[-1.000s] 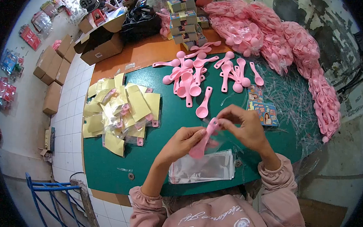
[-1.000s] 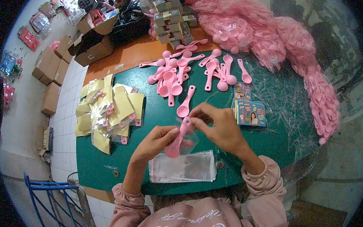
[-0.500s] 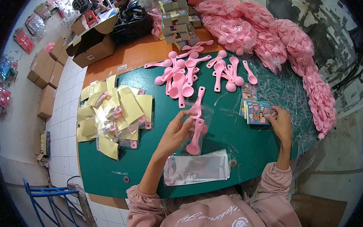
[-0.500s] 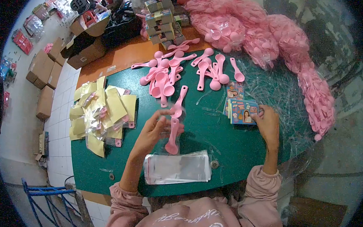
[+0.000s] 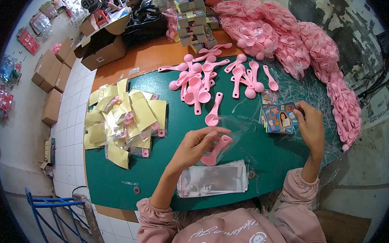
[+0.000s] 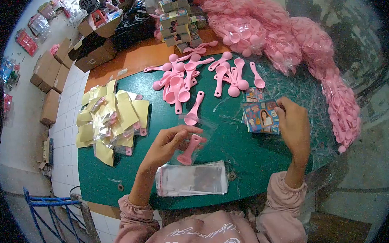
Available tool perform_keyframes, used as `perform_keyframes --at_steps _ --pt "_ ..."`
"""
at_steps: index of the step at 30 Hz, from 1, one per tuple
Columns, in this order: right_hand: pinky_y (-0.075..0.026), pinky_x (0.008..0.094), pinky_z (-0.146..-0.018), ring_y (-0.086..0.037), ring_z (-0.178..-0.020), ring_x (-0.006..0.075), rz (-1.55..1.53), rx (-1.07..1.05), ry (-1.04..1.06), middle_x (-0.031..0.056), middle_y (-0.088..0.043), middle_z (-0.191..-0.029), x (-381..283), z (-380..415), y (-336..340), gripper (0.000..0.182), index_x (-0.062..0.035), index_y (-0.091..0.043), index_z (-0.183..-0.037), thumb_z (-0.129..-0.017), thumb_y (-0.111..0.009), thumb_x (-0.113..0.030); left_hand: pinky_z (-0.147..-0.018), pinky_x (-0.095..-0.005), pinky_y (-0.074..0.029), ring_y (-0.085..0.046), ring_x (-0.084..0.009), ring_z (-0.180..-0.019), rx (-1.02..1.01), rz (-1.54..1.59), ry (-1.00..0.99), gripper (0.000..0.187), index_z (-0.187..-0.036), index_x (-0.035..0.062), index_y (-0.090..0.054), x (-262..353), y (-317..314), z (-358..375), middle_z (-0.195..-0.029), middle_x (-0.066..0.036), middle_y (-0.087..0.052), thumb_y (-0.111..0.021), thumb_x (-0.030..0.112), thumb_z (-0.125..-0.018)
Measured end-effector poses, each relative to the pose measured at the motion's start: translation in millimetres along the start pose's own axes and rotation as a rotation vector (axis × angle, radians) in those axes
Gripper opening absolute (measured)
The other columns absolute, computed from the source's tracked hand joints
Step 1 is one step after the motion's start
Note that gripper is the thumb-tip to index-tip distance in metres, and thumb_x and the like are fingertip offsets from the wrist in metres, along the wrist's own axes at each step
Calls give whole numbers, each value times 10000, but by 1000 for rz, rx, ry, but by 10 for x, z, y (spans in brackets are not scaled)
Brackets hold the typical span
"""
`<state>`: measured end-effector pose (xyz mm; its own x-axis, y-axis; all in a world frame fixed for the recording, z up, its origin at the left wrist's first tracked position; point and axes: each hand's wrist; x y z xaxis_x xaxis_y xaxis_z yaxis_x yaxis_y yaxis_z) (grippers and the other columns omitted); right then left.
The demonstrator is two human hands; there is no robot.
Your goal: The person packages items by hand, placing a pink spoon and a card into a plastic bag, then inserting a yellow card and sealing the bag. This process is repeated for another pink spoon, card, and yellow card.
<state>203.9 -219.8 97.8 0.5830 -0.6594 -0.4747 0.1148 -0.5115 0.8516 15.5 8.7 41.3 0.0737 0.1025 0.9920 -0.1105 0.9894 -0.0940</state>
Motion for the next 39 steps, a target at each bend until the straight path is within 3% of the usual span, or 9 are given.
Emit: perform_keyframes --at_steps 3,7,12,15,19,22,25,29,39 --pt "-462 394 -657 -591 -767 383 393 -112 -174 220 -611 -815 179 -83 -84 150 13 -586 -892 -807 -541 -102 -643 -219 -456 -557 -104 -785 4 33 7 339 -1100 17 -555 77 -14 33 -923 -64 -610 -371 262 -954" --pt "-473 364 -644 -624 -733 316 347 18 -119 190 -628 -798 58 -15 -8 161 18 -590 -905 -807 -558 -106 -591 -185 -416 -503 -44 -713 -1 39 43 319 -1079 36 -576 118 -26 43 -875 -9 -595 -373 250 -956" --pt "-449 259 -571 -573 -671 83 -746 103 61 82 -626 -735 -594 64 -91 144 10 -588 -887 -776 -622 -75 -569 -196 -404 -469 -43 -668 -81 -6 39 321 -1073 28 -578 83 -69 -5 -786 6 -558 -391 257 -949" --pt "-434 231 -553 -560 -648 74 -581 -238 53 67 -623 -736 -673 52 -17 118 -12 -595 -880 -771 -620 -47 -623 -207 -420 -489 -54 -716 -87 -75 80 346 -1075 10 -571 40 1 0 -833 -13 -575 -389 276 -948" --pt "-422 208 -497 -549 -609 73 -394 -257 331 47 -625 -751 -644 45 -4 92 -18 -602 -871 -780 -611 -28 -705 -217 -432 -499 -59 -781 -69 -139 112 347 -1060 -17 -565 52 -3 32 -886 -19 -589 -398 265 -947" --pt "-431 207 -491 -561 -612 79 -651 53 93 41 -627 -756 -719 96 -53 103 -12 -604 -874 -771 -614 -14 -728 -225 -430 -490 -60 -797 -142 -174 22 331 -1046 -26 -564 135 -27 -1 -878 -8 -573 -406 248 -946" --pt "-445 206 -499 -571 -634 81 -713 -43 85 31 -629 -769 -753 127 44 107 -11 -607 -877 -770 -608 5 -510 -225 -373 -411 -63 -569 -39 -144 -53 303 -995 16 -603 64 -65 -11 -639 2 -502 -425 255 -933" --pt "-458 266 -548 -597 -624 167 -372 -136 349 90 -621 -760 -715 132 63 121 -5 -596 -864 -752 -624 -41 -623 -210 -418 -461 -48 -696 -69 -169 113 321 -979 -27 -574 111 -30 -5 -780 18 -545 -417 251 -942" --pt "-456 287 -564 -601 -635 199 -368 -241 340 104 -606 -758 -701 99 113 118 -13 -581 -852 -741 -614 -32 -591 -205 -400 -437 -41 -666 -139 -126 134 327 -981 -31 -565 87 -36 -1 -746 33 -518 -437 267 -935"
Point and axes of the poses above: each hand's wrist, its own z-axis away from the middle knuckle, its own y-axis out of the back of the hand, x = y × z
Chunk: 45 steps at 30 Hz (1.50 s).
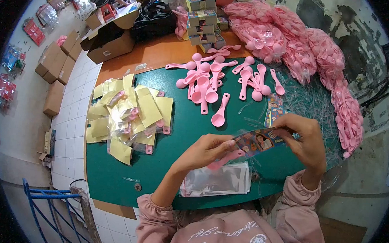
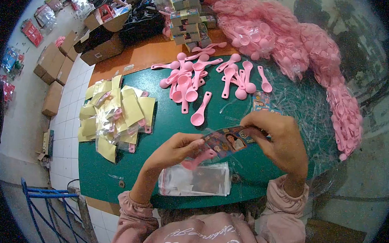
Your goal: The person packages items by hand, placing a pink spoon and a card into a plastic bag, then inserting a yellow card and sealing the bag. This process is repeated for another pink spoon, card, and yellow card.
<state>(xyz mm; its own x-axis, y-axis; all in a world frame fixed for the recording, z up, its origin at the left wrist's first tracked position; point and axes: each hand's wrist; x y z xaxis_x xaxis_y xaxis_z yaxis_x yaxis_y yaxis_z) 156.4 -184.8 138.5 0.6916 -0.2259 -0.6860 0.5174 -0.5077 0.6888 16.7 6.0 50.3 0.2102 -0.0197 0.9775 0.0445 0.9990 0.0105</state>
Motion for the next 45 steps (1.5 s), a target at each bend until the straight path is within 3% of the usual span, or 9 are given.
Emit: perform_keyframes --at_steps 5,8,11,13,16,19,24,34,45 --pt "-452 309 -584 -595 -638 245 -38 -130 15 120 -596 -746 -17 -17 -81 148 -15 -571 -864 -727 -622 -41 -621 -227 -421 -457 -55 -699 -46 -28 -29 351 -1090 -44 -546 -123 -72 -55 -782 37 -538 -453 253 -929" --pt "-459 330 -611 -595 -655 272 -82 -380 -1 126 -599 -738 4 -54 -216 155 -17 -573 -863 -729 -628 -71 -488 -286 -357 -390 -90 -514 15 7 -384 380 -1222 49 -474 -122 -147 -77 -548 -20 -474 -498 242 -895" --pt "-461 346 -623 -599 -658 277 -71 -377 172 117 -608 -720 188 -106 -461 224 -26 -595 -911 -715 -654 -119 -530 -322 -420 -520 -190 -500 47 -290 -94 689 -1397 68 -99 106 -158 33 -618 -175 -562 -523 234 -880" --pt "-461 348 -625 -599 -656 275 -82 -301 331 114 -610 -713 256 -117 -547 237 -32 -608 -914 -705 -664 -129 -531 -317 -426 -536 -203 -509 113 -310 -34 713 -1398 68 -91 141 -184 71 -630 -177 -575 -540 240 -871" --pt "-457 315 -608 -595 -643 208 -297 -483 33 86 -610 -710 354 -94 -526 219 -38 -633 -886 -686 -679 -111 -552 -291 -439 -569 -191 -565 141 -254 -26 728 -1393 64 -116 40 -124 149 -668 -151 -605 -575 232 -853" --pt "-449 234 -621 -549 -691 84 -361 -277 -185 37 -598 -736 395 -89 -421 155 7 -629 -829 -689 -659 -52 -608 -264 -454 -586 -146 -668 80 -33 -115 694 -1367 61 -207 -196 125 211 -762 -107 -627 -618 198 -825" --pt "-445 229 -634 -528 -686 75 -520 -246 -279 27 -585 -722 351 -97 -464 136 10 -604 -792 -704 -676 -65 -661 -196 -437 -570 -76 -747 255 320 -55 509 -1256 53 -372 -284 159 184 -838 -53 -624 -619 131 -818" --pt "-450 243 -664 -558 -748 110 -528 -194 -352 54 -611 -787 482 -84 -676 257 30 -596 -942 -747 -671 -121 -521 -170 -324 -405 -8 -577 352 153 -171 543 -1287 81 -321 -292 25 195 -604 48 -493 -606 88 -824" --pt "-535 269 -609 -595 -784 156 -929 -419 -486 108 -603 -967 364 50 -604 423 59 -500 -1148 -784 -640 -106 -731 -219 -435 -548 -95 -772 392 494 -105 570 -1331 93 -249 -288 49 196 -897 -75 -595 -556 67 -851"
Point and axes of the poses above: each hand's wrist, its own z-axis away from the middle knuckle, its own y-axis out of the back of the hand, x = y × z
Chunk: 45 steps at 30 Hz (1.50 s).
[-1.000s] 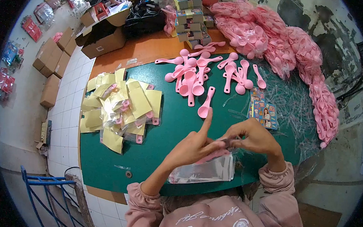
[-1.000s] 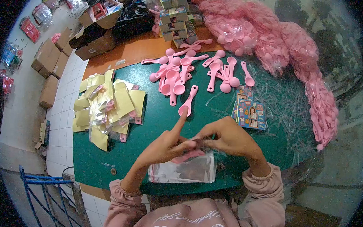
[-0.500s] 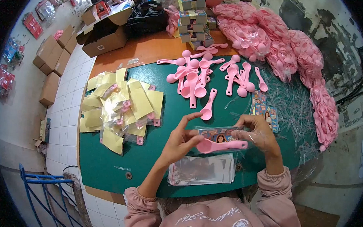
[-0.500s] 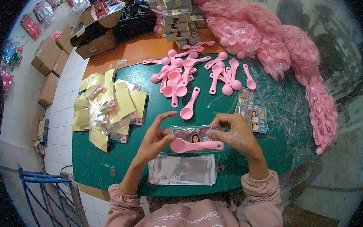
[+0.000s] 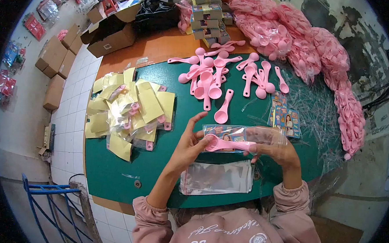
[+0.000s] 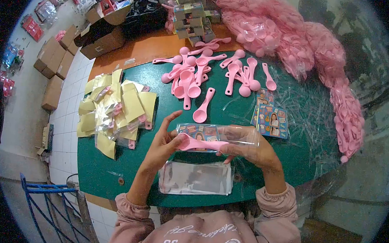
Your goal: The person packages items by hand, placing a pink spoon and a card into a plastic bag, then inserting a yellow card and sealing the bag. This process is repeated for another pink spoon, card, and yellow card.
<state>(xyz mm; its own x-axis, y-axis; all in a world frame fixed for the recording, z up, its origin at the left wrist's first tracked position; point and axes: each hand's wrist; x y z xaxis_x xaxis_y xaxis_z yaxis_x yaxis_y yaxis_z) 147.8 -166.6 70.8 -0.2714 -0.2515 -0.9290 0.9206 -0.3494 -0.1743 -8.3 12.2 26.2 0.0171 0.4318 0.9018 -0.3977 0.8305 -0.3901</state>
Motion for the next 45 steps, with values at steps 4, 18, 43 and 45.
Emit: perform_keyframes --at_steps 4,18,43,45 --pt "-528 278 -613 -606 -772 176 53 184 158 131 -603 -965 203 -43 -92 403 40 -517 -1132 -771 -647 -84 -745 -247 -445 -558 -130 -800 151 -95 -154 605 -1337 82 -224 -155 -20 26 -936 -97 -588 -573 74 -843" --pt "-425 392 -854 -484 -1025 331 967 -258 441 172 -462 -1104 280 194 -430 347 -30 -498 -1028 -731 -644 -133 -780 -297 -513 -556 -236 -1039 -76 22 475 437 -1177 -76 -455 -376 -273 951 -1149 -152 -534 -273 263 -970" --pt "-424 298 -694 -514 -756 200 1462 -394 930 74 -486 -742 220 288 -736 161 0 -541 -757 -662 -525 -128 -732 -223 -472 -559 -76 -813 244 332 376 257 -1009 -45 -605 -434 -527 1149 -942 -64 -615 -533 167 -885" --pt "-426 305 -693 -515 -751 204 1408 -399 925 79 -486 -746 225 282 -722 165 2 -539 -763 -662 -522 -127 -730 -220 -472 -562 -76 -805 231 288 361 253 -1002 -46 -608 -467 -506 1143 -928 -63 -619 -542 164 -879"
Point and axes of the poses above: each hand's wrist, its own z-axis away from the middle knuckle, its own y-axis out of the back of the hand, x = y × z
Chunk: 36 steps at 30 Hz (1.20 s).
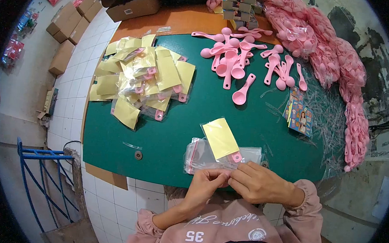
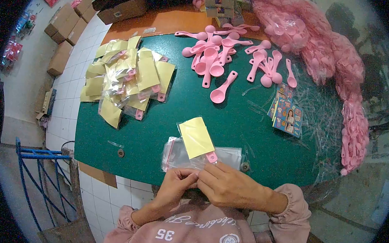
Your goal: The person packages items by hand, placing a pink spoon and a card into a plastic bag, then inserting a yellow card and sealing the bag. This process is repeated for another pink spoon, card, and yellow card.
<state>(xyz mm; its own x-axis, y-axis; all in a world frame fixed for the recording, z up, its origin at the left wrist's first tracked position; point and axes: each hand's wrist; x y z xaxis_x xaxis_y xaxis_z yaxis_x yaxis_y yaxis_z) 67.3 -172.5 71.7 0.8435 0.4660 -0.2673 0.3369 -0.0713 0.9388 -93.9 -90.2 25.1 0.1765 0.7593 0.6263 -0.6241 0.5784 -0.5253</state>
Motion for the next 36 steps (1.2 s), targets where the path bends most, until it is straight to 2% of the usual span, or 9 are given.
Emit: perform_keyframes --at_steps 10,15,16,18,19,21,23,26,36 --pt "-441 326 -693 -531 -795 238 -742 0 -112 98 -514 -846 281 208 232 145 -12 -526 -803 -741 -640 -78 -752 -244 -497 -591 -120 -845 92 50 -75 235 -948 -33 -624 40 -39 -34 -948 -100 -629 -531 173 -884" --pt "-418 273 -618 -545 -707 154 -1053 430 -465 90 -580 -758 1103 1028 739 185 -39 -545 -780 -719 -696 -129 -788 -254 -486 -571 -134 -950 -9 -13 -47 236 -922 -23 -620 137 8 -44 -1035 -113 -607 -503 181 -900" --pt "-422 289 -614 -523 -652 171 -952 408 -632 74 -572 -739 1360 1245 901 173 -36 -524 -752 -763 -653 -150 -808 -263 -479 -565 -145 -970 -9 -9 -54 232 -923 -19 -617 144 3 -46 -1052 -117 -599 -502 182 -900" --pt "-428 310 -683 -530 -718 217 -69 393 -985 90 -560 -766 1900 1749 1036 160 -13 -519 -825 -774 -613 -132 -827 -272 -473 -560 -156 -990 -23 -11 -58 229 -924 -16 -614 152 -5 -56 -1070 -122 -591 -501 182 -900" --pt "-428 310 -683 -530 -718 217 -58 398 -984 90 -560 -766 1957 2036 1031 160 -13 -519 -825 -774 -613 -132 -832 -303 -479 -550 -202 -1024 -3 -30 -71 216 -896 -36 -600 152 -8 -71 -1087 -172 -571 -488 149 -897" --pt "-420 333 -830 -528 -901 320 805 -48 -1341 166 -546 -961 1871 2454 927 281 44 -486 -1009 -739 -450 110 -837 -334 -486 -539 -248 -1059 25 -46 -85 206 -869 -57 -586 147 -1 -65 -1103 -222 -550 -476 116 -893" --pt "-360 363 -915 -452 -1041 353 535 299 -923 204 -493 -1074 1195 1257 773 326 27 -477 -1039 -718 -489 83 -856 -347 -478 -531 -267 -1071 47 15 -100 193 -862 -65 -576 118 -1 -32 -1118 -240 -533 -481 101 -885" --pt "-360 395 -909 -456 -1028 312 -315 198 -565 142 -460 -1035 494 425 192 520 -65 -483 -1061 -609 -735 -118 -866 -351 -471 -535 -274 -1063 47 58 -97 181 -860 -70 -559 106 -8 -22 -1106 -249 -535 -483 93 -882" --pt "-468 317 -728 -536 -867 239 -701 260 -474 121 -452 -979 306 157 -305 193 -27 -569 -878 -718 -669 -69 -746 -267 -493 -593 -200 -916 39 -41 -88 105 -977 -15 -459 122 178 171 -1051 -159 -562 -462 29 -882"
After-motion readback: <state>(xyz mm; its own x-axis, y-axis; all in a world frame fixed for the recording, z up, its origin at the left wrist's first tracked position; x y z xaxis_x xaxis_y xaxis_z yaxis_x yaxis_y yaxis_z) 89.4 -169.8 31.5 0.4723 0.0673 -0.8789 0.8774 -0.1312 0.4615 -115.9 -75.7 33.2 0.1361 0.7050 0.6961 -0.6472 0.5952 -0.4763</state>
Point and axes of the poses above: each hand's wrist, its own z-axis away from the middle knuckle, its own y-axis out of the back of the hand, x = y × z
